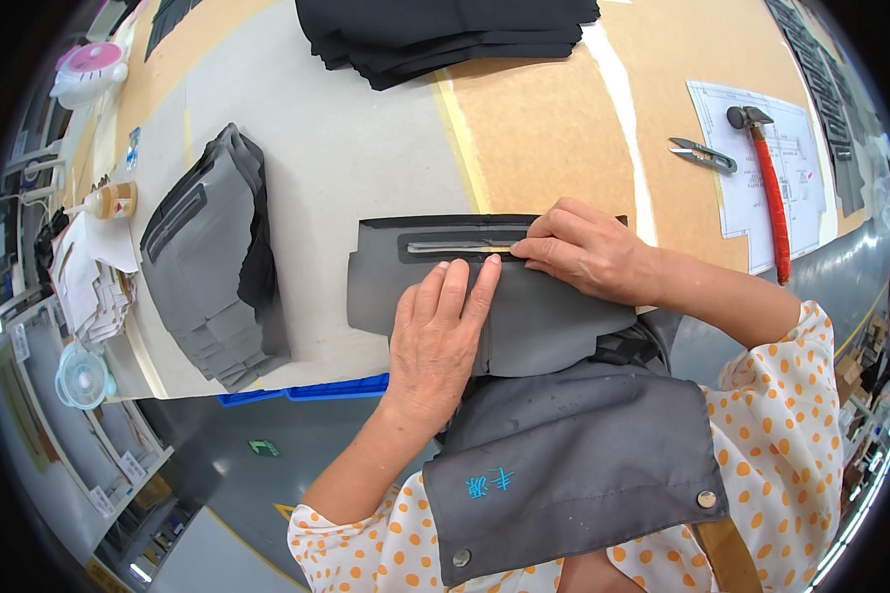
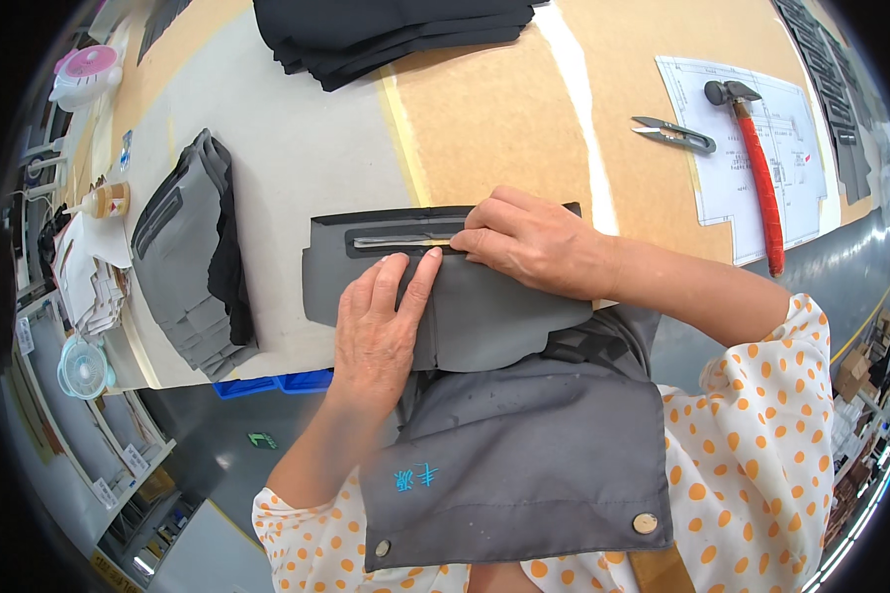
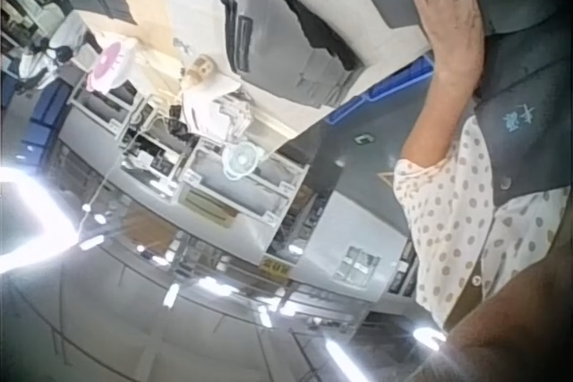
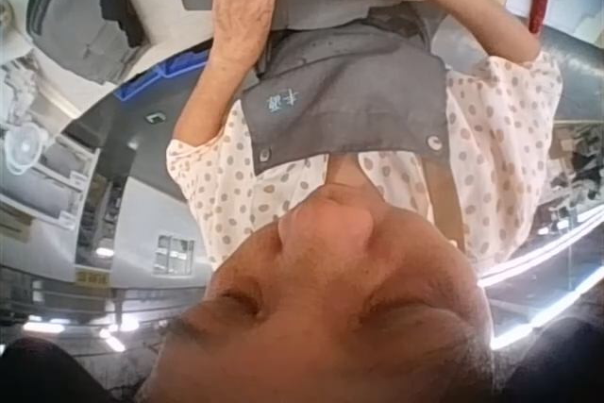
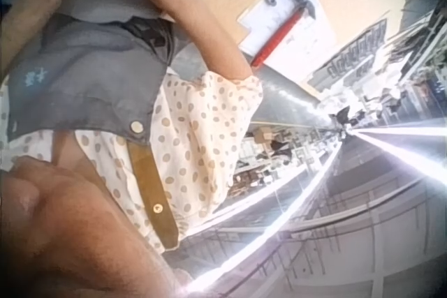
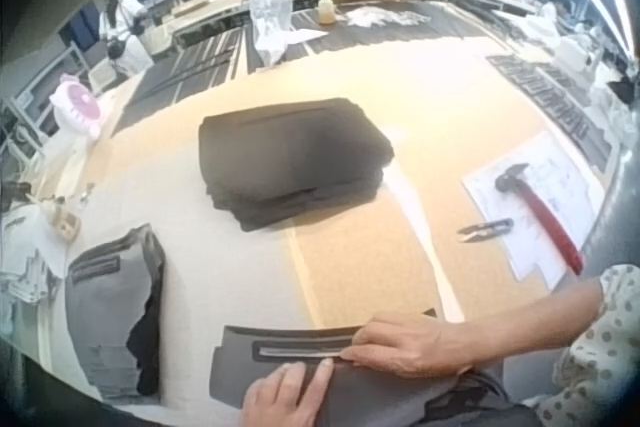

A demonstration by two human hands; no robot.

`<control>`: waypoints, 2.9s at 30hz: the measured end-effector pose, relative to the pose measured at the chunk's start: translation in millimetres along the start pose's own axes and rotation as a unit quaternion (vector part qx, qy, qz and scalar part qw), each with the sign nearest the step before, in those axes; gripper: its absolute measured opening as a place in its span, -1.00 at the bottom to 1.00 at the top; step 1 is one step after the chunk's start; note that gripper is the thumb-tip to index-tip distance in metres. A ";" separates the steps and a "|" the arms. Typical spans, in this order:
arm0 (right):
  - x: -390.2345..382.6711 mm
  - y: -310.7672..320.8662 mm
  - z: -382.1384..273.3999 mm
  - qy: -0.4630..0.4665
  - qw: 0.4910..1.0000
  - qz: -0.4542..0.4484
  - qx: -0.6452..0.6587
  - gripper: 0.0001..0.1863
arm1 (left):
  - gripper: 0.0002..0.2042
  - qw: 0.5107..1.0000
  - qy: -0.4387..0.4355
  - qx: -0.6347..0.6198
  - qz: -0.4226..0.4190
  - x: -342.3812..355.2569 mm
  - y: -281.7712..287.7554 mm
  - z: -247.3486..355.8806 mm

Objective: Installing a metal zipper or component onto a leather bag piece and trimming excess material.

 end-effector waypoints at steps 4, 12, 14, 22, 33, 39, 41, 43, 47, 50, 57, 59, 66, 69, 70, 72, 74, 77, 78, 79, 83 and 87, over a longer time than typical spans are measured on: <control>-3.4 -0.6 5.2 -0.033 0.999 0.006 0.031 -0.71 | -0.34 1.000 0.000 -0.009 0.003 -1.3 0.9 -2.5; -3.1 5.9 -10.6 0.084 0.995 -0.003 -0.061 -0.60 | -0.27 0.999 0.015 -0.034 -0.008 1.1 5.6 -2.5; -3.4 4.6 -14.4 0.108 0.990 -0.005 -0.087 -0.59 | -0.26 0.999 0.016 -0.027 -0.008 2.3 4.4 -0.7; -4.8 3.9 -14.2 0.095 0.992 -0.002 -0.088 -0.64 | -0.30 1.000 -0.002 0.014 0.016 -0.7 2.7 2.3; -10.8 3.7 3.3 -0.027 0.999 0.035 0.011 -0.79 | -0.39 0.994 -0.065 0.083 0.031 0.1 -0.7 16.4; -13.7 6.5 -5.3 0.034 0.998 0.026 -0.036 -0.67 | -0.37 0.999 -0.022 -0.008 0.023 2.6 4.7 16.3; -13.9 5.9 -14.5 0.083 0.992 0.010 -0.092 -0.62 | -0.38 1.000 -0.021 -0.005 0.022 2.2 3.8 16.7; -13.2 6.2 -15.8 0.087 0.992 0.009 -0.094 -0.65 | -0.38 1.000 -0.020 -0.002 0.024 2.0 2.0 17.2; -16.1 6.3 -4.6 0.008 0.999 0.031 -0.027 -0.74 | -0.40 0.999 -0.031 0.024 0.034 3.5 -0.1 24.6; -19.8 10.0 -1.1 -0.035 0.998 0.042 -0.004 -0.78 | -0.41 0.998 -0.035 0.026 0.034 3.8 0.3 29.3; -22.7 12.2 -12.5 0.045 0.995 0.010 -0.086 -0.72 | -0.39 0.999 -0.021 -0.027 0.031 6.1 1.2 28.5; -19.6 15.6 -18.5 0.075 0.992 -0.006 -0.103 -0.66 | -0.40 0.999 -0.020 -0.024 0.028 6.9 0.1 28.9; -28.7 14.1 -3.1 -0.018 0.999 0.036 -0.007 -0.61 | -0.45 0.998 -0.034 0.006 0.048 5.6 -4.4 39.8; -29.6 17.8 -10.4 0.025 0.998 0.028 -0.050 -0.64 | -0.46 0.998 -0.022 -0.026 0.046 6.6 -3.6 38.0; -28.7 18.9 -16.2 0.055 0.996 0.016 -0.075 -0.64 | -0.46 0.998 -0.022 -0.026 0.046 6.5 -3.7 38.0; -28.6 17.4 -21.0 0.086 0.991 0.003 -0.100 -0.65 | -0.46 0.998 -0.027 -0.020 0.045 5.6 -4.5 39.5; -30.0 17.4 -14.7 0.059 0.996 0.015 -0.062 -0.63 | -0.46 0.999 -0.024 -0.006 0.043 5.8 -4.9 42.3; -36.1 17.9 -4.5 -0.022 0.999 0.038 -0.025 -0.60 | -0.45 0.999 -0.026 0.014 0.041 4.9 -8.1 47.4; -36.6 18.1 -4.5 -0.022 0.999 0.037 -0.025 -0.60 | -0.45 0.998 -0.033 0.022 0.042 4.4 -9.1 49.7; -36.2 19.0 -4.8 -0.018 0.999 0.039 -0.019 -0.61 | -0.45 0.998 -0.034 0.021 0.042 4.6 -9.2 49.9; -38.6 20.6 -12.2 0.041 0.996 0.021 -0.072 -0.67 | -0.45 0.999 -0.023 -0.006 0.039 5.0 -9.5 48.9; -41.8 22.4 -8.5 0.016 0.998 0.028 -0.054 -0.71 | -0.45 0.999 -0.025 0.010 0.042 5.2 -9.9 52.1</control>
Point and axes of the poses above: each hand's wrist, its own x-axis towards the middle knuckle, its own y-axis out of the back of the hand, z = x × y, the point moved 8 cm from there along x, towards the middle knuckle, and after that the axes turned 2 degrees about -x, right-handed, at the moved point
